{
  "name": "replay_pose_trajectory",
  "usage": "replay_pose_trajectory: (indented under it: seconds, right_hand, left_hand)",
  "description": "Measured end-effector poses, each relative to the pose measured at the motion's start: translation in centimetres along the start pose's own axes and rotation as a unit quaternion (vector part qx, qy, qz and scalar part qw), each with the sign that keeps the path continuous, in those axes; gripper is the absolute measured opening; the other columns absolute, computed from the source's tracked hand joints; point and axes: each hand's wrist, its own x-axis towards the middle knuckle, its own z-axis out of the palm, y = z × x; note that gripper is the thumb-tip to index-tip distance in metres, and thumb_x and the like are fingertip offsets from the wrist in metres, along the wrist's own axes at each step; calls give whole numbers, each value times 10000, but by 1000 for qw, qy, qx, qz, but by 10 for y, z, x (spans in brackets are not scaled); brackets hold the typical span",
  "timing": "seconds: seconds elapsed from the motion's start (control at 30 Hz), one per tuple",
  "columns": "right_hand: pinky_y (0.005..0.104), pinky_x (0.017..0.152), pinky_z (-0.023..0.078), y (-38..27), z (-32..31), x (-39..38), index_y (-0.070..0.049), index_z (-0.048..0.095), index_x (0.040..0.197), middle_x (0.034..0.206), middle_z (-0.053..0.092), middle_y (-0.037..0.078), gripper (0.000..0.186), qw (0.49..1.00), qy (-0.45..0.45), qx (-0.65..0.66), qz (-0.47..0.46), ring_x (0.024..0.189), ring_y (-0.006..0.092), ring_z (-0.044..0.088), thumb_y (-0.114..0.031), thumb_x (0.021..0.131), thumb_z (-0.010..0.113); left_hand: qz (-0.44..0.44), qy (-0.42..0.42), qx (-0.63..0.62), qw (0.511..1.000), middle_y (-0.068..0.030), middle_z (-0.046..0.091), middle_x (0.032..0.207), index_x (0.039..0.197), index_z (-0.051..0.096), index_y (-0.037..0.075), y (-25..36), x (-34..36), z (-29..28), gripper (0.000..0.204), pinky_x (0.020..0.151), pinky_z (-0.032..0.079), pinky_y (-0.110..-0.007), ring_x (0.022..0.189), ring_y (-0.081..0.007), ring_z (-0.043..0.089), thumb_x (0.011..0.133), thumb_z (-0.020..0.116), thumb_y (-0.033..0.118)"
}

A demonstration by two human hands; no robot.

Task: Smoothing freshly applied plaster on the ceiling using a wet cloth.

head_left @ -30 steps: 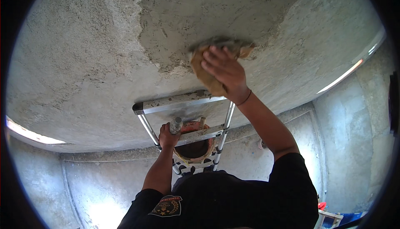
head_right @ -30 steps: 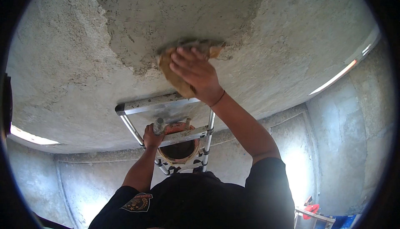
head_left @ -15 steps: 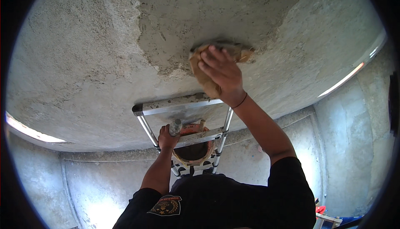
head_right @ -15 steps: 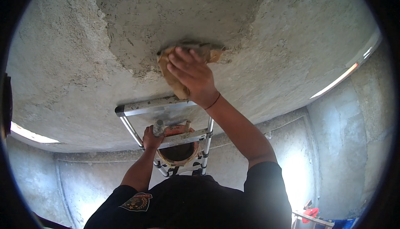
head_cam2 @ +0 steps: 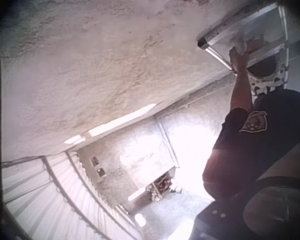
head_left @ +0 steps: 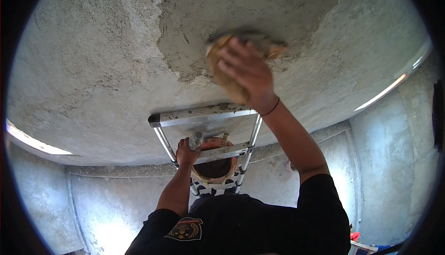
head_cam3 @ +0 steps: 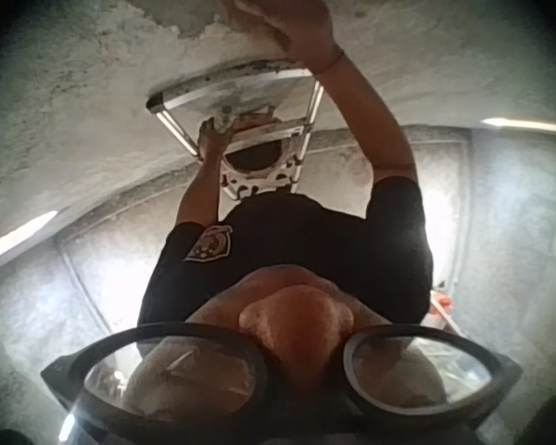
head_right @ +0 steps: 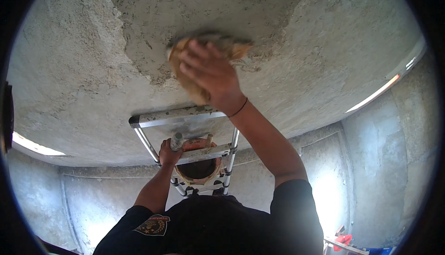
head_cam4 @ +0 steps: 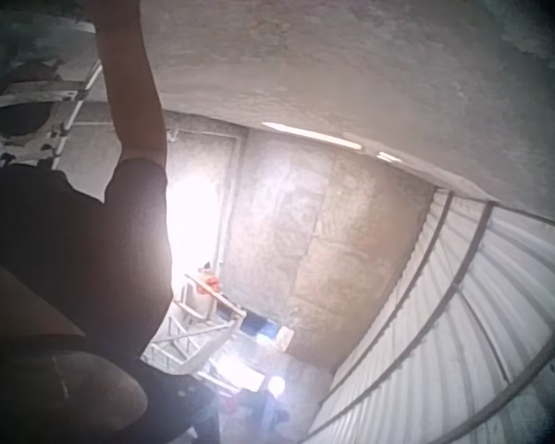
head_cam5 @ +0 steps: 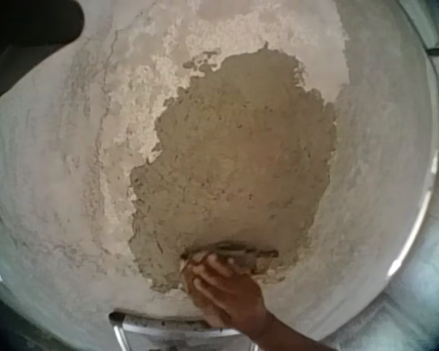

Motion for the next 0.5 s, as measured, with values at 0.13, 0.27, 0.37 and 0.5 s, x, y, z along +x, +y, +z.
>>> replay_pose_trajectory:
  seconds: [0.13, 0.27, 0.37, 0.5]
  right_hand:
    - [455, 1156, 408, -2, -12, -32, -102, 750, 1123, 1335, 656, 85, 238, 996, 44, 74, 37, 1352, 317, 526, -201, 932, 649]
    - [471, 1166, 392, 28, -36, 33, -89, 726, 1179, 1337, 653, 95, 274, 977, 211, -11, 38, 1347, 290, 533, -119, 909, 686]
    - [481, 1177, 372, 26, -18, 38, -102, 730, 1177, 1330, 658, 96, 277, 973, 219, -69, 26, 1346, 289, 535, -114, 902, 704]
    - [499, 1199, 329, -3, 21, -3, -148, 752, 1133, 1312, 669, 94, 235, 997, 78, 0, 18, 1360, 311, 517, -162, 902, 711]
  left_hand:
    - [-1, 14, -3, 1000, -120, 615, 1146, 1207, 608, 106, -3, 3, 2, 601, 900, 542, -482, 1098, -348, 604, 711, 812, 376]
    - [-10, 6, 8, 1000, -122, 611, 1156, 1209, 609, 98, -4, -1, -3, 599, 903, 540, -481, 1110, -347, 601, 714, 805, 373]
    - [3, 1, 5, 1000, -120, 609, 1145, 1193, 607, 97, 2, 3, 1, 591, 902, 542, -477, 1117, -343, 599, 716, 805, 385]
    - [-5, 7, 5, 1000, -114, 606, 1138, 1182, 606, 106, 0, 1, 2, 579, 902, 544, -473, 1119, -333, 601, 718, 805, 389]
